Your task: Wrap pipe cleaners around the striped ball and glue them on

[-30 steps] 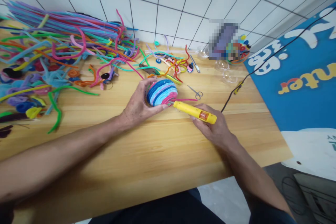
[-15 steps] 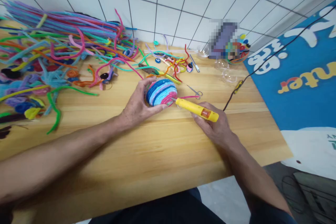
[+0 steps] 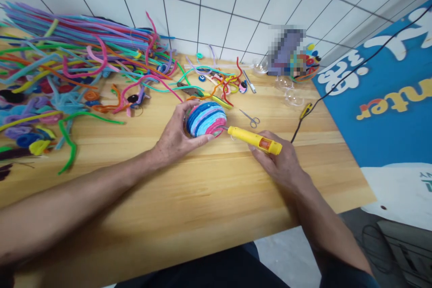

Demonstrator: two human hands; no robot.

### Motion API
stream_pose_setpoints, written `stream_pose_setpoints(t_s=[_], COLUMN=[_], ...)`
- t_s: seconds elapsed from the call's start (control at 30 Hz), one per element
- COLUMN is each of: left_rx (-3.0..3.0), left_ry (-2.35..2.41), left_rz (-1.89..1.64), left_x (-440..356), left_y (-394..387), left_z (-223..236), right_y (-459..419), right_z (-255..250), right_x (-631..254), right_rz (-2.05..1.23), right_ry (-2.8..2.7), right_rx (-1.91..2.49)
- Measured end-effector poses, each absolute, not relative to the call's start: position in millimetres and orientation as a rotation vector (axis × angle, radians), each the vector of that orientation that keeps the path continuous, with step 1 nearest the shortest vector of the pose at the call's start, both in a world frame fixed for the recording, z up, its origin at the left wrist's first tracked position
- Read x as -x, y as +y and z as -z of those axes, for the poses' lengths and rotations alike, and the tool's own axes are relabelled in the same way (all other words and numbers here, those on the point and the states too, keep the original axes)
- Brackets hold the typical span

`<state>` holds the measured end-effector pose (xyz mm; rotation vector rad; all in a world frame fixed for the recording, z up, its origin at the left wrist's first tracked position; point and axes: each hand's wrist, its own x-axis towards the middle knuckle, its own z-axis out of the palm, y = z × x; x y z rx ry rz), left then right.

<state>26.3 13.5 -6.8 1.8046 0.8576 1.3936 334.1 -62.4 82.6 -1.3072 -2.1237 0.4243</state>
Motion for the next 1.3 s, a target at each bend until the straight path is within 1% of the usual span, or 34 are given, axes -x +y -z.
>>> stream_pose_setpoints(t_s=[0.3, 0.97, 1.17, 1.3], left_rx=[-1.818, -1.850, -1.851, -1.825], left_ry=[0.865, 0.907, 0.893, 0.880], left_rz=[-1.380, -1.332, -1.349, -1.362], left_x=[-24.1, -19.9, -21.3, -22.8], left_y=[13.8, 15.0, 14.2, 14.0], left_z=[6.9, 9.1, 7.9, 7.6], right_y=[-62.5, -61.1, -62.0, -63.1], right_z=[-82.0, -76.0, -76.1, -76.6], right_x=[-334.6, -326.4, -327.4, -328.3], right_rz=[-0.394, -0.449, -0.457, -0.457], right_ry=[-2.127, -2.159, -2.156, -2.100], right_rx=[1.331, 1.205, 1.223, 1.309])
